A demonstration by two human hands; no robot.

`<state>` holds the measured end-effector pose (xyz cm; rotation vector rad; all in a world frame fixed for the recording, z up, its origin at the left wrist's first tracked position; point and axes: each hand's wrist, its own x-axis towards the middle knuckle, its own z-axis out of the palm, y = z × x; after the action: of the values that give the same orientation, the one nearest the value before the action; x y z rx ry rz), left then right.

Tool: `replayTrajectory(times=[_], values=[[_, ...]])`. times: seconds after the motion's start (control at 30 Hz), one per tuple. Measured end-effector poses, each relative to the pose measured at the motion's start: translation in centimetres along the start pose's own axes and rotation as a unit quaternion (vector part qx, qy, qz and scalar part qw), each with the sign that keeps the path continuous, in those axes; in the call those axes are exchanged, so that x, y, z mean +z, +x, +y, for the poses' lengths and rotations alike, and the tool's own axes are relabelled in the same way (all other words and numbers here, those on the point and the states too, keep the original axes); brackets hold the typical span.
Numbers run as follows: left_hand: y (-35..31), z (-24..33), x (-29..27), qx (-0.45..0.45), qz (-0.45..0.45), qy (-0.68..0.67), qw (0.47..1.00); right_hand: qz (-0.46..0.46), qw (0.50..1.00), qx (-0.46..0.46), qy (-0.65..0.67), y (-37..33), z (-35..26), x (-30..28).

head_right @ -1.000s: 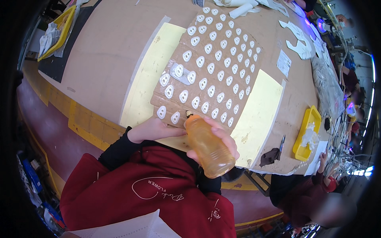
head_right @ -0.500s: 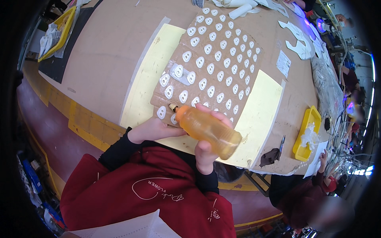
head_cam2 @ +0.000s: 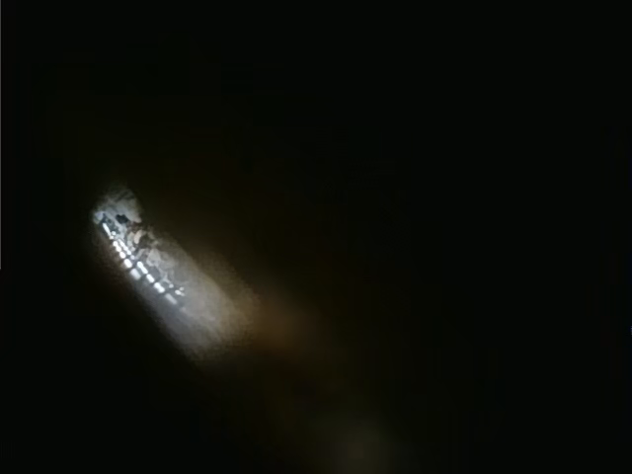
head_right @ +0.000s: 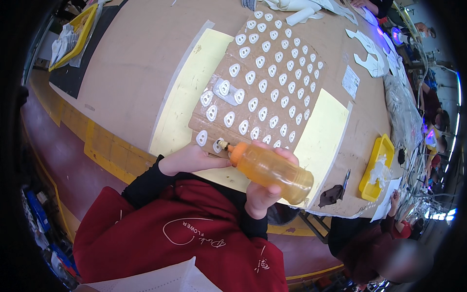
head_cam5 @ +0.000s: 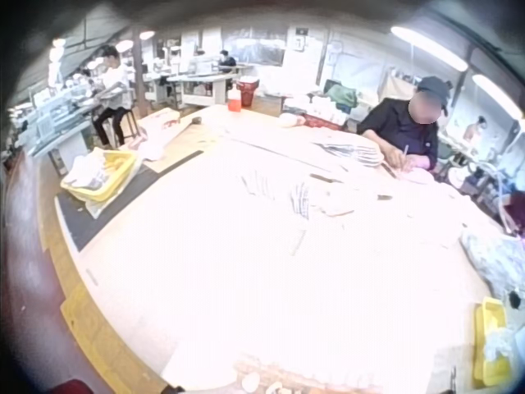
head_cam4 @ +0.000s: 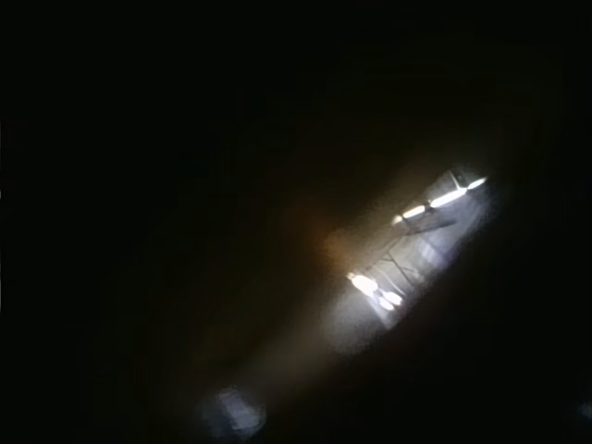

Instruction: The person applies glue from a squeeze bottle onto small white shapes arranged on a cardboard sheet. They then use a dark cloth to wipe the surface and later handle a roll of tape.

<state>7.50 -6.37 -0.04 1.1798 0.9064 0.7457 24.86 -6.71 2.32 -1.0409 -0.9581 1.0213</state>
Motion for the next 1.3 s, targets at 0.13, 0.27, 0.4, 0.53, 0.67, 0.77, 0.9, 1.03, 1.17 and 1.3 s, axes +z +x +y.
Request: replayTrajectory(times=[0.13, 0.27, 0.4, 0.53, 0.67, 0.77, 0.9, 1.03, 1.17, 1.3], values=[[0.0, 0.1, 0.0, -0.023, 0.002, 0.005, 1.000, -0.002, 0.999, 0.005, -0.044, -0.2, 0.0, 0.3], [0.0, -0.7, 0.1, -0.003, 0.003, -0.011, 1.000, 0.000, 0.999, 0.014, -0.053, -0.1, -0.1, 0.5], [0.0, 0.5, 0.0, -0.014, -0.001, -0.026, 1.000, -0.015, 0.999, 0.004, -0.043, -0.2, -0.1, 1.1], [0.0, 0.6, -0.2, 0.004, -0.010, 0.023, 1.000, -0.044, 0.998, 0.017, -0.047, -0.1, -0.5, 1.9], [0.2, 0.0, -0.2, 0.015, -0.014, 0.010, 1.000, -0.063, 0.996, 0.030, -0.057, 0.0, -0.8, 2.3], [0.3, -0.3, -0.1, 0.026, -0.008, 0.001, 1.000, -0.065, 0.996, 0.017, -0.056, 0.1, -0.9, 2.7], [0.0, 0.4, -0.3, -0.021, -0.011, 0.037, 0.999, -0.078, 0.995, -0.011, -0.067, 0.0, -0.9, 2.6], [0.0, 1.4, -0.6, -0.172, -0.042, 0.111, 0.978, -0.158, 0.986, 0.018, 0.054, -0.2, -0.7, 0.8], [-0.2, 1.7, -0.7, -0.162, -0.043, 0.108, 0.980, -0.185, 0.982, 0.012, 0.034, -0.6, -1.3, 0.4], [-0.2, 1.5, -0.6, -0.169, -0.042, 0.139, 0.975, -0.219, 0.975, -0.044, 0.012, -0.4, -1.1, 0.1]])
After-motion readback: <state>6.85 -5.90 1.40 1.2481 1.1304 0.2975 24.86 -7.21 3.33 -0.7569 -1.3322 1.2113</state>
